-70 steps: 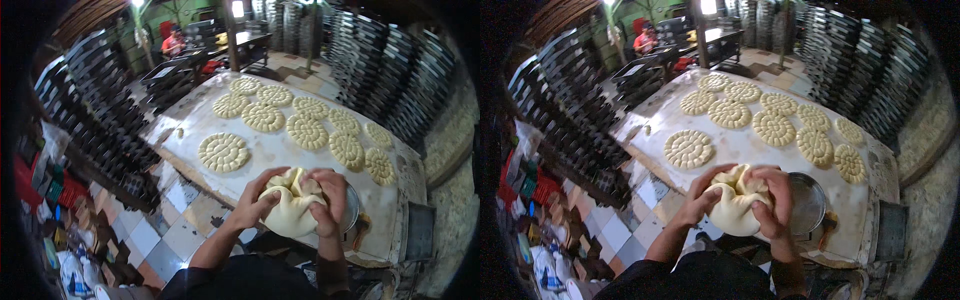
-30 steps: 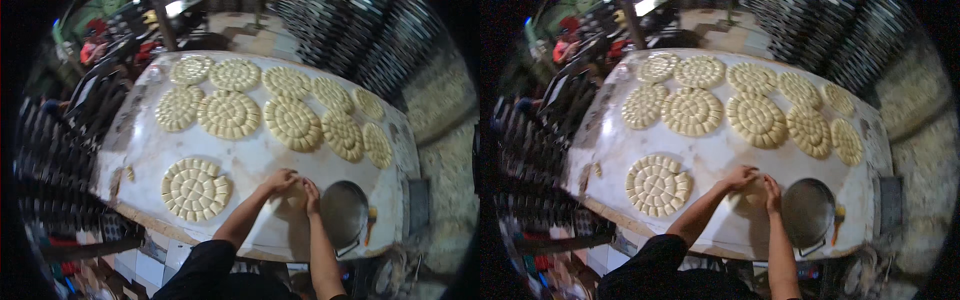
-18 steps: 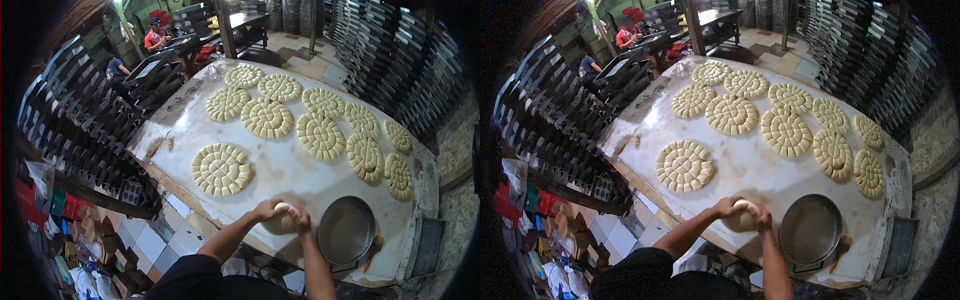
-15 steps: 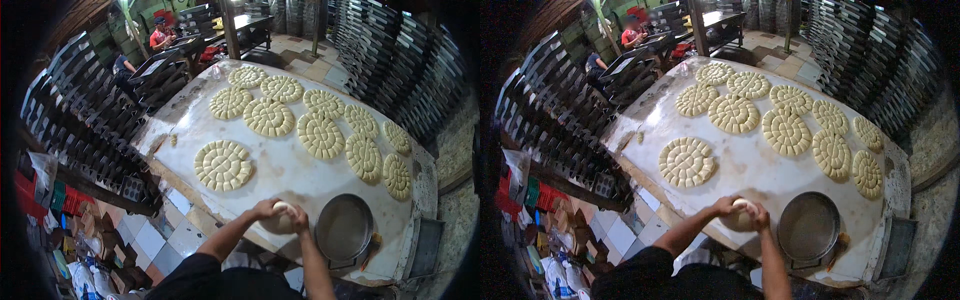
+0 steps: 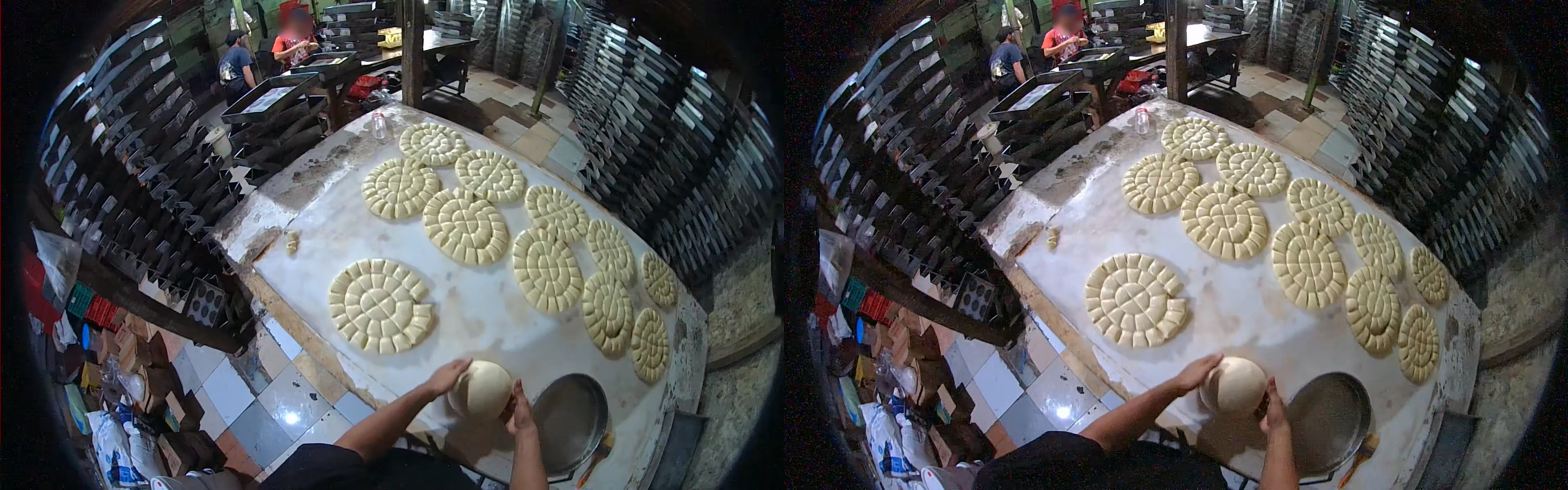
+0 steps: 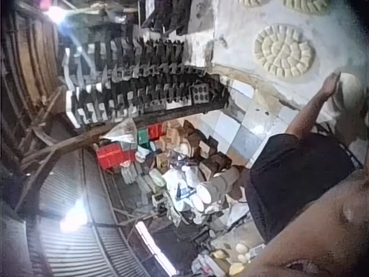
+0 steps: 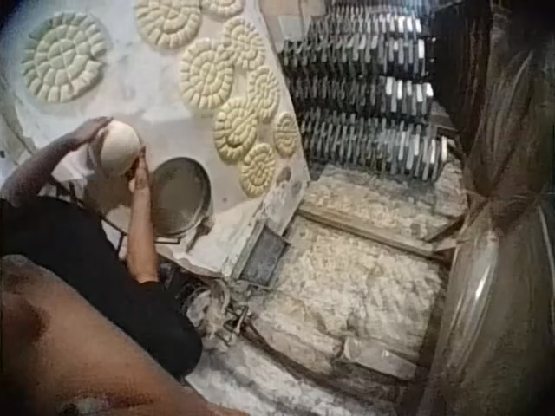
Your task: The recorder prepares dough, applies a wash, and uses a manual press to shape flatbreads in a bakery production area.
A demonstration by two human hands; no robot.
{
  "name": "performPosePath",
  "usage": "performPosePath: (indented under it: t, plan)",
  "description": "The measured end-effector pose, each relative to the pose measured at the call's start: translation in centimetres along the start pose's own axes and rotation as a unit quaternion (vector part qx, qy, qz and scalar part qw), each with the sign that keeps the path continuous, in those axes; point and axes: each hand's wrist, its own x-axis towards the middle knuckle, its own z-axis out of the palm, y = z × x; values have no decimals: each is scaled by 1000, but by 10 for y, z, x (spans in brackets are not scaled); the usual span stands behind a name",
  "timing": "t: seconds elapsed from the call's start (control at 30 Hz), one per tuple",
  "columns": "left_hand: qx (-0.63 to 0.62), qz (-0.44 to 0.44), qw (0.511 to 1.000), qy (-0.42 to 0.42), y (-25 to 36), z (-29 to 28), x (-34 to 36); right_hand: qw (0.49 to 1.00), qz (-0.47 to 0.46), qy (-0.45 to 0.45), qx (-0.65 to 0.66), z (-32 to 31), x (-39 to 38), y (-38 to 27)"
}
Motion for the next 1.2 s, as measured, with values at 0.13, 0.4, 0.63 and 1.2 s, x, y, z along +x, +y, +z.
performPosePath:
  t: [0.13, 0.4, 0.63, 1.2]
  plan:
    - [-39, -58, 993, -99, 15, 1, 3, 999, -39, -16, 32, 51, -16, 4]
    - [33, -73, 968, -236, 67, 83, -34, 968, -107, 88, 211, 31, -113, 15]
    - [16, 261, 925, -275, 176, 229, -24, 856, -449, 206, 155, -27, -241, -99]
    - [333, 240, 912, -12, -24, 291, -51, 868, -319, 167, -343, -215, -201, -26]
